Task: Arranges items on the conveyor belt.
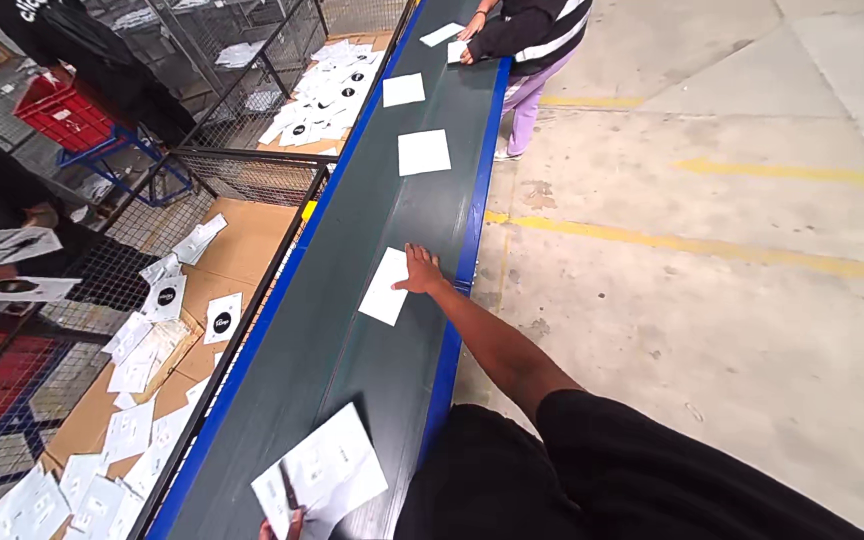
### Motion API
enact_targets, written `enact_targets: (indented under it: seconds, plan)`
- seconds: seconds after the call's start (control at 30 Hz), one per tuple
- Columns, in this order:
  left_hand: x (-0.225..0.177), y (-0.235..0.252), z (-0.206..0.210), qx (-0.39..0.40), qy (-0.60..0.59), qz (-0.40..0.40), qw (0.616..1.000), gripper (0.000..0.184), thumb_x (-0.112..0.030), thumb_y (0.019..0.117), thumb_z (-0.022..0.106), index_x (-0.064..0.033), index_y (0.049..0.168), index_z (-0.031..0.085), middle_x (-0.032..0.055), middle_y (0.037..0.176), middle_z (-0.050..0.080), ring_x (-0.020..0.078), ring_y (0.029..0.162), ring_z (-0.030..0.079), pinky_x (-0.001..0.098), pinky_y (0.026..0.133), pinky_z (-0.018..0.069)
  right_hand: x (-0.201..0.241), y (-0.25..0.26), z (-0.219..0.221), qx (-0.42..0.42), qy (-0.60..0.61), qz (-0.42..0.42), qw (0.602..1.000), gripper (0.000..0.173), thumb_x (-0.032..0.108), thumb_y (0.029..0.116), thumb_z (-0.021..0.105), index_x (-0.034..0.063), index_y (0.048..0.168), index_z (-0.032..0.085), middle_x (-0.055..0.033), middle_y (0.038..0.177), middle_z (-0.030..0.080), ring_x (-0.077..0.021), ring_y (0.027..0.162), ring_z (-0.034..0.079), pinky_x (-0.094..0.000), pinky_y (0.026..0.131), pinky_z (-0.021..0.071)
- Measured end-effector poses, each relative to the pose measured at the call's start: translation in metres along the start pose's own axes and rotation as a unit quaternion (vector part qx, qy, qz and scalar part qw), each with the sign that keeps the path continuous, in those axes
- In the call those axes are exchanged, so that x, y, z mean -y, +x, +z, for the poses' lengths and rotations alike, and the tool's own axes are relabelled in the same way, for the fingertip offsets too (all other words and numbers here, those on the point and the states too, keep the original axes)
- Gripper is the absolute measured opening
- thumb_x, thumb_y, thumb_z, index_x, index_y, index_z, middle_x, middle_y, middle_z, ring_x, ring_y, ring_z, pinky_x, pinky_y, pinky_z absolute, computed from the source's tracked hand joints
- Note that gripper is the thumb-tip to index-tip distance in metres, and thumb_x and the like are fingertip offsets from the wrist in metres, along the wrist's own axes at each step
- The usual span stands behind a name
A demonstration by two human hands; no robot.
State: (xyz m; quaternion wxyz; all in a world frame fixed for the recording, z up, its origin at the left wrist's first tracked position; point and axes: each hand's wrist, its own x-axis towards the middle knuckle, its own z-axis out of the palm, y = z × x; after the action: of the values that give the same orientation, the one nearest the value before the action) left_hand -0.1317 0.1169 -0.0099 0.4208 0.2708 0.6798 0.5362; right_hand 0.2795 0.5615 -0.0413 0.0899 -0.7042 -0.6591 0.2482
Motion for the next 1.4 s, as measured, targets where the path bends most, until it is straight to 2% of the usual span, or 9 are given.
enact_targets:
  seconds: [0.27,0.43,0.53,0.6,0.73,0.83,1.0,1.17,1.4]
  plan:
    - [-0.035,0.028,0.092,0.14,0.121,0.063,0.981,0.034,-0.004,0.0884,0.074,0.0037,0.12,0.064,0.0134,0.113,0.071,0.0182,0.102,0.07,0.036,0.09,0.06,0.058,-0.077,0.037,0.116,-0.054,-0.083,0.988,0.129,0.056,0.0572,0.093,0.0035,0.157,0.031,-0.0306,0.149,0.043,-0.0507,0.137,0.042,-0.0702,0.107,0.0359]
    - [-0.025,0.056,0.119,0.185,0.213,0.107,0.953,0.033,-0.028,0.0804,0.083,-0.0077,0.104,0.074,0.0184,0.163,0.031,0.0305,0.151,0.031,0.0449,0.12,0.0373,0.064,-0.137,0.056,0.317,0.2,-0.28,0.884,0.031,0.024,0.0962,0.072,0.0005,0.114,0.064,-0.0159,0.095,0.067,-0.0267,0.087,0.066,-0.0493,0.08,0.0547]
    - [-0.022,0.05,0.116,0.203,0.169,0.069,0.962,0.03,-0.016,0.0793,0.086,-0.0029,0.101,0.071,0.0111,0.118,0.07,0.0188,0.109,0.067,0.0375,0.095,0.0582,0.07,-0.174,0.055,0.423,0.329,-0.348,0.769,0.014,0.013,0.1029,0.058,0.0007,0.106,0.064,-0.0094,0.089,0.065,-0.0152,0.08,0.063,-0.0373,0.076,0.0535]
    - [-0.024,0.047,0.108,0.262,0.109,-0.008,0.959,0.03,-0.007,0.0831,0.083,0.0028,0.104,0.063,0.0139,0.09,0.073,0.0224,0.082,0.072,0.0403,0.077,0.0625,0.066,-0.177,0.056,0.398,0.318,-0.347,0.787,0.023,0.023,0.1059,0.056,0.0031,0.107,0.067,-0.0086,0.092,0.067,-0.0145,0.085,0.064,-0.0368,0.08,0.0532]
    - [-0.044,0.063,0.075,0.285,0.144,-0.093,0.943,0.041,-0.003,0.0854,0.08,0.0025,0.12,0.059,0.0164,0.097,0.076,0.0263,0.085,0.075,0.0452,0.08,0.064,0.043,-0.136,0.044,0.223,0.214,-0.262,0.914,0.036,0.04,0.1004,0.063,0.0112,0.119,0.07,-0.0085,0.113,0.07,-0.0193,0.103,0.068,-0.0423,0.096,0.0565]
    - [-0.084,0.097,0.046,0.142,0.139,0.014,0.98,0.044,0.002,0.0844,0.077,0.0027,0.125,0.06,0.0133,0.103,0.074,0.0206,0.089,0.073,0.0419,0.081,0.0636,0.03,-0.096,0.022,0.144,0.162,-0.23,0.949,0.037,0.04,0.1,0.062,0.0104,0.12,0.069,-0.0103,0.113,0.07,-0.0233,0.106,0.067,-0.046,0.099,0.0542]
    - [-0.142,0.168,0.017,-0.089,-0.1,0.055,0.989,0.08,-0.019,0.1014,0.064,-0.0213,0.161,0.012,0.0157,0.144,0.052,0.0278,0.108,0.07,0.0482,0.088,0.0618,0.025,-0.062,0.003,0.034,0.129,-0.201,0.97,0.044,0.042,0.099,0.061,0.0119,0.131,0.064,-0.0119,0.134,0.062,-0.0255,0.127,0.058,-0.0453,0.109,0.0479]
    - [-0.108,0.145,0.071,-0.017,-0.022,0.027,0.999,0.062,-0.023,0.1016,0.063,-0.0047,0.153,0.033,0.0169,0.133,0.059,0.0268,0.107,0.068,0.0497,0.087,0.0606,0.006,-0.045,0.029,0.023,-0.014,-0.144,0.989,0.074,0.05,0.0931,0.066,0.0111,0.154,0.047,-0.0169,0.165,0.034,-0.0363,0.154,0.028,-0.0575,0.124,0.0252]
    - [-0.009,0.049,0.168,0.064,0.05,-0.095,0.992,0.062,-0.02,0.0962,0.072,0.0039,0.145,0.043,0.0239,0.137,0.057,0.032,0.114,0.066,0.0513,0.089,0.0602,0.034,-0.128,0.077,-0.004,-0.151,-0.364,0.919,0.032,0.027,0.1089,0.046,0.0077,0.115,0.07,-0.0129,0.126,0.068,-0.0346,0.123,0.062,-0.0539,0.101,0.0529]
